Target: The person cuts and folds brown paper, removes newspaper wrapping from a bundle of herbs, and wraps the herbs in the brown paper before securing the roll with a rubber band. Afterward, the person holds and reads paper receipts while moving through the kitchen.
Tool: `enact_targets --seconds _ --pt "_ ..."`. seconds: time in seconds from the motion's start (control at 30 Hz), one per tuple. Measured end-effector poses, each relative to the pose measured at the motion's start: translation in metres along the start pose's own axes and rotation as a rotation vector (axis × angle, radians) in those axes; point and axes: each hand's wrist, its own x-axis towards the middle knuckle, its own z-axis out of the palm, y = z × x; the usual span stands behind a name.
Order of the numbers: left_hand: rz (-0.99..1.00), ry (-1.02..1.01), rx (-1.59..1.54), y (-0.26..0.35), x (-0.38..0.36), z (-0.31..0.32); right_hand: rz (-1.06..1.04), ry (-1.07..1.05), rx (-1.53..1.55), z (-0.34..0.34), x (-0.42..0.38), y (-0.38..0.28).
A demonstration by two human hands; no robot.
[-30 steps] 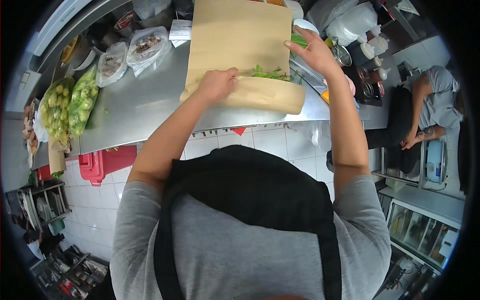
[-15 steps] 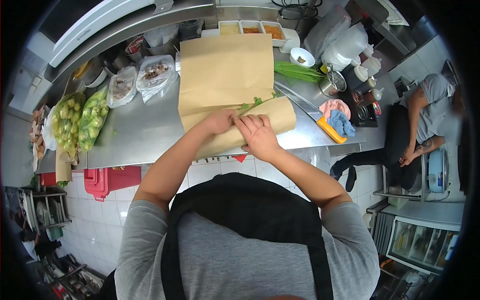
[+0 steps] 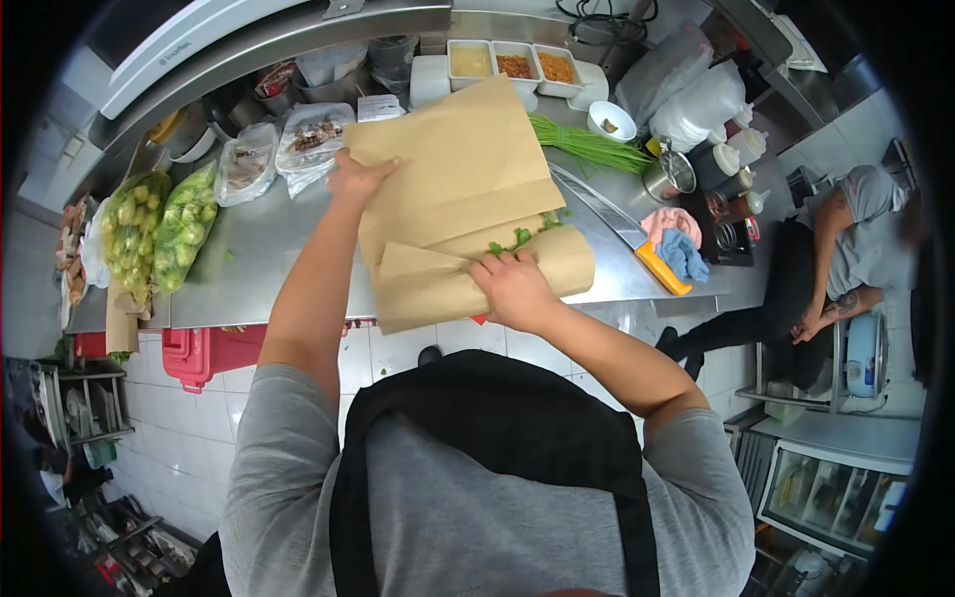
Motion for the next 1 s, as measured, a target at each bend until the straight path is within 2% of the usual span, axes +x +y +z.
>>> enact_targets --seconds 0.07,0.17,0.3,0.43,0.5,0.6,0.7,0.73,0.83,0.87,0.93,0.97,1.0 --pt "-0.027 0.141 0.374 0.017 -0.036 -0.008 0.028 -0.040 -0.022 0.001 0.001 -0.003" --pt "0.007 0.052 0.372 0.006 -0.029 0.005 0.068 -0.139 -0.027 0.001 0.002 -0.007" --pt "0.347 -0.015 0.092 0.006 -0.006 0.016 0.093 -0.244 -0.003 -0.006 -0.006 -0.009" --pt "0.669 0.015 -0.314 0.087 -0.010 -0.016 0.144 -0.342 0.017 -0.016 -0.011 -0.005" --pt "0.753 0.040 -0.316 0.121 -0.007 -0.034 0.219 -0.300 0.006 -0.015 -0.012 -0.002" --pt "1.095 0.062 -0.364 0.138 0.011 -0.035 0.276 -0.236 0.012 -0.020 -0.014 0.006" --pt "0.998 0.181 -0.212 0.137 0.035 -0.017 0.264 -0.214 -0.003 -0.018 -0.005 0.016" --pt "0.955 0.077 -0.100 0.129 0.054 -0.012 0.260 -0.207 -0.019 -0.021 0.002 0.013" --pt "0.574 0.383 0.537 0.135 -0.004 -0.016 0.259 -0.192 -0.014 -0.013 0.014 0.016" --pt "0.643 0.202 0.585 0.139 -0.028 -0.028 0.261 -0.199 0.002 -0.011 0.015 0.018" --pt "1.020 -0.152 0.552 0.112 -0.076 -0.021 0.247 -0.234 0.034 -0.014 0.018 0.024" --pt "1.099 -0.444 0.600 0.104 -0.116 -0.032 0.235 -0.262 0.051 -0.020 0.019 0.025" --pt "1.103 -0.569 0.613 0.089 -0.145 -0.032 0.222 -0.292 0.068 -0.024 0.020 0.026"
